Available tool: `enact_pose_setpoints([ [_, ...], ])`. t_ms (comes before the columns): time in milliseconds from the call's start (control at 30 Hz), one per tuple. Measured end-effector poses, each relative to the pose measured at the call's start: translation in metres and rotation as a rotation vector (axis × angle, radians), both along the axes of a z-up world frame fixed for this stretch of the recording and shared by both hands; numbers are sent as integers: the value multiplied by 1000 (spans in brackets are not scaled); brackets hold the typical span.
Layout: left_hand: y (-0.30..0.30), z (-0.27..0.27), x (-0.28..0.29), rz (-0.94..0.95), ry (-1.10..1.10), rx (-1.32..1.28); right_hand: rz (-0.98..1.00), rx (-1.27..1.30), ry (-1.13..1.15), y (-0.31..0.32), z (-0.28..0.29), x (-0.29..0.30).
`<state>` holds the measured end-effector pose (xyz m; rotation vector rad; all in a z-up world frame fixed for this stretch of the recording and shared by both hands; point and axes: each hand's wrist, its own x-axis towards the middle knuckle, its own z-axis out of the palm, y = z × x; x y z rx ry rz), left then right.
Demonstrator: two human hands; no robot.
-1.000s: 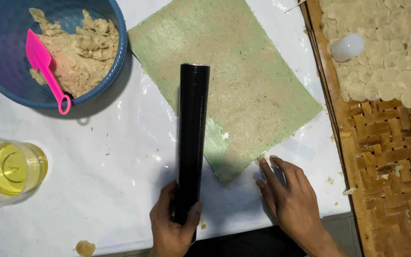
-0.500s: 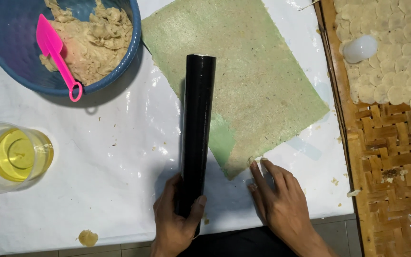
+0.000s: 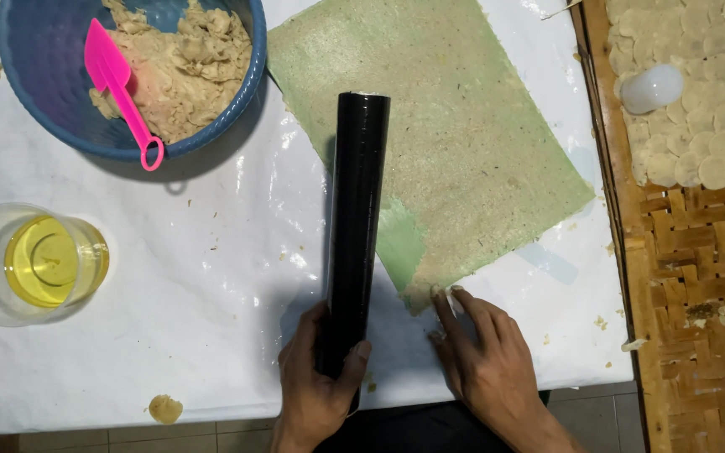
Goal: Rolling out dough on a flat surface using a rolling pin and adding small pieces of dough.
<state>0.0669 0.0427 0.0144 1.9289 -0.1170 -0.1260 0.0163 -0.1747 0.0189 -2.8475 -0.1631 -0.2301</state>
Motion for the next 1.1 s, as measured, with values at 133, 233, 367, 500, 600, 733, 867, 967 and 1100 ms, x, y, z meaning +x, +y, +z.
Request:
enact_pose_setpoints([
  [133, 0, -3, -1, -12, -14, 28, -7, -22, 19, -3, -1, -8],
  [233, -1, -2, -1, -8, -41, 17, -57, 139, 27, -4, 4, -9],
  [367, 0, -3, -1, -15, -1, 42, -78, 237, -34, 2, 6, -7],
  [500, -1, 0, 0, -8, -30, 26, -9, 141, -15, 11, 1, 1],
  [600, 0, -1, 0, -9, -12, 5, 21, 103, -20, 8, -7, -5],
  [733, -1, -3, -1, -6, -34, -4, -12, 153, -22, 4, 7, -1],
  [867, 0, -7, -2, 7, -17, 40, -122, 385, 17, -16, 7, 1],
  [967, 1, -10, -3, 6, 22, 20, -220, 375, -27, -31, 13, 10],
  [1100, -1, -10, -3, 14, 93, 20, -339, 267, -91, -58, 9, 20],
])
